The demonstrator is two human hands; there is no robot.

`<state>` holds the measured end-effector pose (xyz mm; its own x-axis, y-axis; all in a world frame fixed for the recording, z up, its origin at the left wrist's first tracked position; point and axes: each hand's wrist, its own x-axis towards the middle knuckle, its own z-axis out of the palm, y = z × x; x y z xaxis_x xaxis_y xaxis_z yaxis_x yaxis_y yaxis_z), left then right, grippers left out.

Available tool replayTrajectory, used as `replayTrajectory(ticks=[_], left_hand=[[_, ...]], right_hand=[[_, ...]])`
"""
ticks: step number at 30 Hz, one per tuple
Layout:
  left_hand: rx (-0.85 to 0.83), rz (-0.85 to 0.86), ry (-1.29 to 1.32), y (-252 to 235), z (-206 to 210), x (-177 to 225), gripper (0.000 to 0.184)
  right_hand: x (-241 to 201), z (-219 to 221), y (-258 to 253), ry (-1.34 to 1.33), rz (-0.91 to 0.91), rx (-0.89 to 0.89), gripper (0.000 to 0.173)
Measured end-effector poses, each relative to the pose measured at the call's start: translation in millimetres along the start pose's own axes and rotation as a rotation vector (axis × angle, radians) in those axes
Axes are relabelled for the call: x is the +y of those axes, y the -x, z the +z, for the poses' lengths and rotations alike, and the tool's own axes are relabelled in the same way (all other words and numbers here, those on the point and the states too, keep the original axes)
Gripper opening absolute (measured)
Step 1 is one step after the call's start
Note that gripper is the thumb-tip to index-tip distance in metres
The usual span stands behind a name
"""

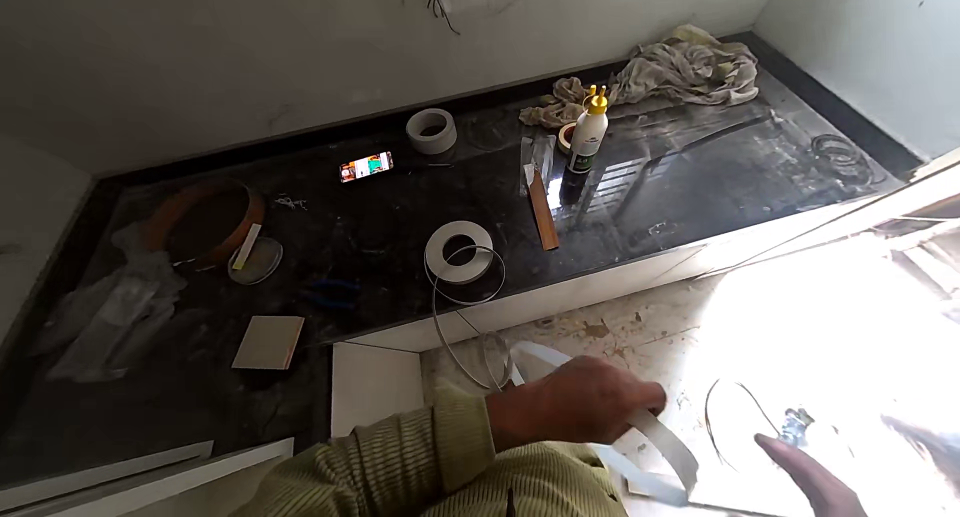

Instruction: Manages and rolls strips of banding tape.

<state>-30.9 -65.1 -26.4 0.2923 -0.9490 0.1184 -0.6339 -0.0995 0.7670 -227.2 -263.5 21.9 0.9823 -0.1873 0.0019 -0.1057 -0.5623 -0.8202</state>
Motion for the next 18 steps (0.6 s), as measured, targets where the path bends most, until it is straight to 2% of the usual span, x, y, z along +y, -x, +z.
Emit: replayTrajectory(ticks=[2, 4, 6, 9, 11, 14, 16, 18], left_hand=[[-0.035, 0.028, -0.050, -13.7, -0.7, 18.3, 0.027], [-0.045, 0.021, -0.001, -22.9, -6.4, 31.3, 0.034], [0.024, 0.019, 0.037, -23.1, -8.9, 26.2, 0.029], [0.122, -0.064, 0.095, -16.0, -19.6, -4.9, 0.025], [0.167, -0.067, 0.088, -8.2, -22.1, -24.0, 0.019], [0.109, 0.016, -0.027, -6.8, -12.2, -11.9, 0.016], [0.073, 0.081, -0.045, -13.6, -3.4, 7.2, 0.019], [0.121, 0.079, 0.060, -21.4, -4.4, 10.1, 0.015]], right_hand=[[-27.2, 17.4, -14.2, 0.205, 0.032, -0.007, 0.077], [-40.4, 36.9, -26.2, 0.280, 0.068, 0.061, 0.070], [-39.1, 42.6, -28.9, 0.160, 0.076, 0.165, 0.047], [-23.0, 22.2, -12.8, -0.188, 0.077, 0.261, 0.030], [-5.4, 7.4, 2.8, -0.265, 0.104, 0.216, 0.032], [-14.5, 11.8, -4.8, -0.003, 0.187, -0.042, 0.059], [-35.0, 38.7, -21.0, 0.104, 0.256, -0.033, 0.050], [-40.6, 49.4, -26.6, -0.037, 0.232, 0.156, 0.033]])
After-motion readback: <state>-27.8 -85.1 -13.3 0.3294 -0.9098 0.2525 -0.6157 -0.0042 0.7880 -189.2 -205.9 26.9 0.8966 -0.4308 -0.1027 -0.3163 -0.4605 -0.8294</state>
